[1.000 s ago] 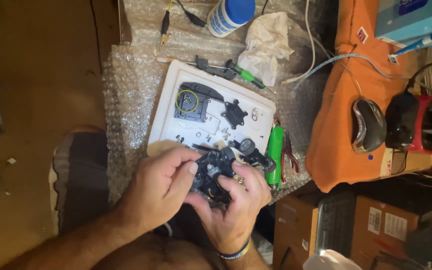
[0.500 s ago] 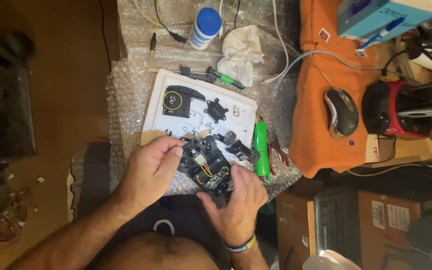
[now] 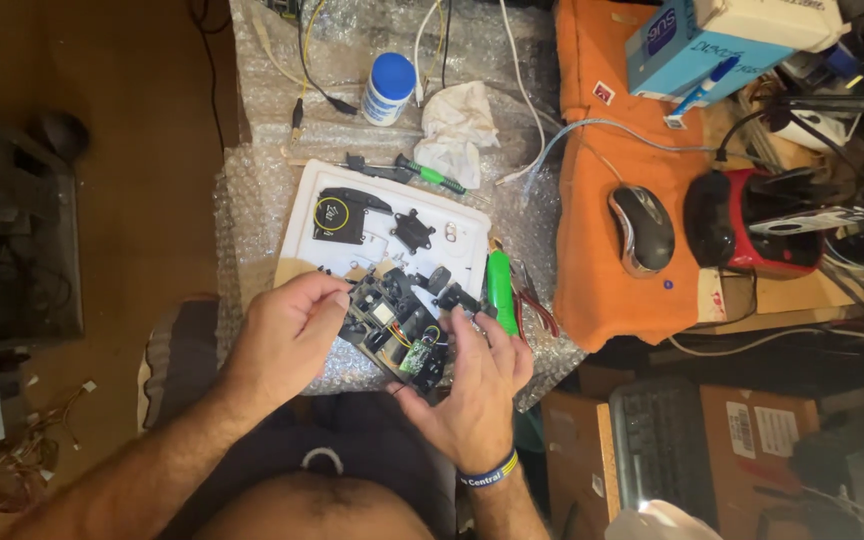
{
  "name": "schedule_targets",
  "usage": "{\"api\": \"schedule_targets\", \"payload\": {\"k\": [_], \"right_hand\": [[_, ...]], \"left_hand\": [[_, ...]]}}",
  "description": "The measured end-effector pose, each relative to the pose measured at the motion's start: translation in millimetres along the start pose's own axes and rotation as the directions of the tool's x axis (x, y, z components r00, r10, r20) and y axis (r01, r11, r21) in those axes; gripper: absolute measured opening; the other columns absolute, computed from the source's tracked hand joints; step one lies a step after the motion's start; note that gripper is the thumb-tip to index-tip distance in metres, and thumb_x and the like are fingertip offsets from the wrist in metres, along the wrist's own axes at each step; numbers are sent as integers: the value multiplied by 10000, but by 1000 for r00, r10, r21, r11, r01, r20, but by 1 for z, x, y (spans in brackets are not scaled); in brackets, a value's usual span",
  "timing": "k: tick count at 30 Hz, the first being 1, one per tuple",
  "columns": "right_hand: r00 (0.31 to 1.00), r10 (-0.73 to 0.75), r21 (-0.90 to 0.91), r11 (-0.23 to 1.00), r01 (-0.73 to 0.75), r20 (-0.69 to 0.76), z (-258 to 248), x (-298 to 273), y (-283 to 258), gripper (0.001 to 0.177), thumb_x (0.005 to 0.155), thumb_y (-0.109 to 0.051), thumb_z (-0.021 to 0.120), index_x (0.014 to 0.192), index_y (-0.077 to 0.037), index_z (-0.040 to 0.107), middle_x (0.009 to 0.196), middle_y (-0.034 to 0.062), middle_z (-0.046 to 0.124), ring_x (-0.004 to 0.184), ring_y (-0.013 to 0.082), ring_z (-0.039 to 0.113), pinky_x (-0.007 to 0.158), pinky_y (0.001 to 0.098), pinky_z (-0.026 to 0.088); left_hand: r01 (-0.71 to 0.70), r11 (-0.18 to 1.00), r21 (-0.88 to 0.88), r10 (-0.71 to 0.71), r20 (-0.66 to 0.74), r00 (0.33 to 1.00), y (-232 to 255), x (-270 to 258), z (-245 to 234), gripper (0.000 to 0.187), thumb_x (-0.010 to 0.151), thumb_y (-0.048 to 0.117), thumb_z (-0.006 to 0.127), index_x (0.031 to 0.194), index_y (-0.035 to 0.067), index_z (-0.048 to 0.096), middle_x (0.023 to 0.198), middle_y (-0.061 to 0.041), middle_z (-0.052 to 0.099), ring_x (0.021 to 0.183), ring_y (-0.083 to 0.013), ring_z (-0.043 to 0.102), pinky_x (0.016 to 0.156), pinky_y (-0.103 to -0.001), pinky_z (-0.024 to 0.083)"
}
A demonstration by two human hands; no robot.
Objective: Disassembling and repairing a small electronic device using a hand tool
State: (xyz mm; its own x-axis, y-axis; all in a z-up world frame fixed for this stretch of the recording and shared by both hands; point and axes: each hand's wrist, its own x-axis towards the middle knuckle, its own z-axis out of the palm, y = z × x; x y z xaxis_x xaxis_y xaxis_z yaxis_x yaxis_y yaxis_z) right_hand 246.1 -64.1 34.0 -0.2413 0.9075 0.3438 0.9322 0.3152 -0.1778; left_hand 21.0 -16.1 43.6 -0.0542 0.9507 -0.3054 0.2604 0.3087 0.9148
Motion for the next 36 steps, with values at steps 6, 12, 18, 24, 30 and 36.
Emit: {"api": "schedule_targets", "payload": {"k": [6, 12, 18, 24, 30, 36], "right_hand": [[999, -43, -43, 998, 42, -27, 6, 4, -1, 1048, 655, -718, 793, 1418, -55, 517, 1265, 57, 670, 1273, 315, 558, 1111, 527, 280], [998, -46, -4, 999, 46, -53, 8, 10, -4, 1045, 703, -747, 742, 1409, -14, 507, 1214, 10, 705, 1262, 330, 568, 1126, 561, 262], [998, -36, 24, 999, 38, -55, 10, 12, -4, 1058, 652, -712, 781, 1399, -12, 516, 1204, 2, 708, 1250, 320, 584, 1122, 558, 258], [998, -34, 70, 997, 38, -61, 10, 14, -4, 1075, 687, -741, 740, 1417, 4, 477, 1157, 1, 723, 1247, 299, 564, 1147, 552, 238], [997, -11, 139, 990, 22, -80, 9, 23, -12, 1084, 677, -726, 745, 1411, 15, 452, 1131, 36, 709, 1198, 283, 582, 1166, 589, 226], [997, 55, 108, 993, -49, -52, 12, 22, -15, 1107, 614, -698, 791, 1410, 3, 477, 1116, -4, 713, 1228, 269, 563, 1178, 606, 200]], "left_hand": [[-399, 901, 174, 407, -14, 913, -4, 15, -12, 154, 913, 131, 623, 932, 82, 767, 863, -48, 730, 821, -223, 670, 777, -326, 492], [-424, 836, 348, 390, 165, 906, 6, 14, -26, 528, 852, 381, 641, 1324, 148, 672, 1189, -35, 661, 1038, -251, 672, 809, -426, 536], [-368, 820, 437, 233, 333, 914, 10, 19, -38, 959, 604, 504, 916, 1439, 216, 543, 1338, -21, 557, 1120, -289, 663, 888, -472, 547], [-612, 789, 53, 586, 234, 776, 8, 17, -36, 797, 675, 226, 870, 1392, 38, 576, 1352, -126, 648, 1240, -255, 618, 1054, -361, 467], [-169, 986, 7, 164, 226, 960, 10, 4, -16, 859, 697, 206, 879, 1482, 329, 553, 503, 34, 598, 479, -86, 534, 598, -239, 516], [-64, 983, -174, 97, 185, 978, 22, -2, -10, 816, 766, 138, 702, 1545, 244, 484, 696, 0, 641, 475, -82, 469, 451, -252, 423]]}}
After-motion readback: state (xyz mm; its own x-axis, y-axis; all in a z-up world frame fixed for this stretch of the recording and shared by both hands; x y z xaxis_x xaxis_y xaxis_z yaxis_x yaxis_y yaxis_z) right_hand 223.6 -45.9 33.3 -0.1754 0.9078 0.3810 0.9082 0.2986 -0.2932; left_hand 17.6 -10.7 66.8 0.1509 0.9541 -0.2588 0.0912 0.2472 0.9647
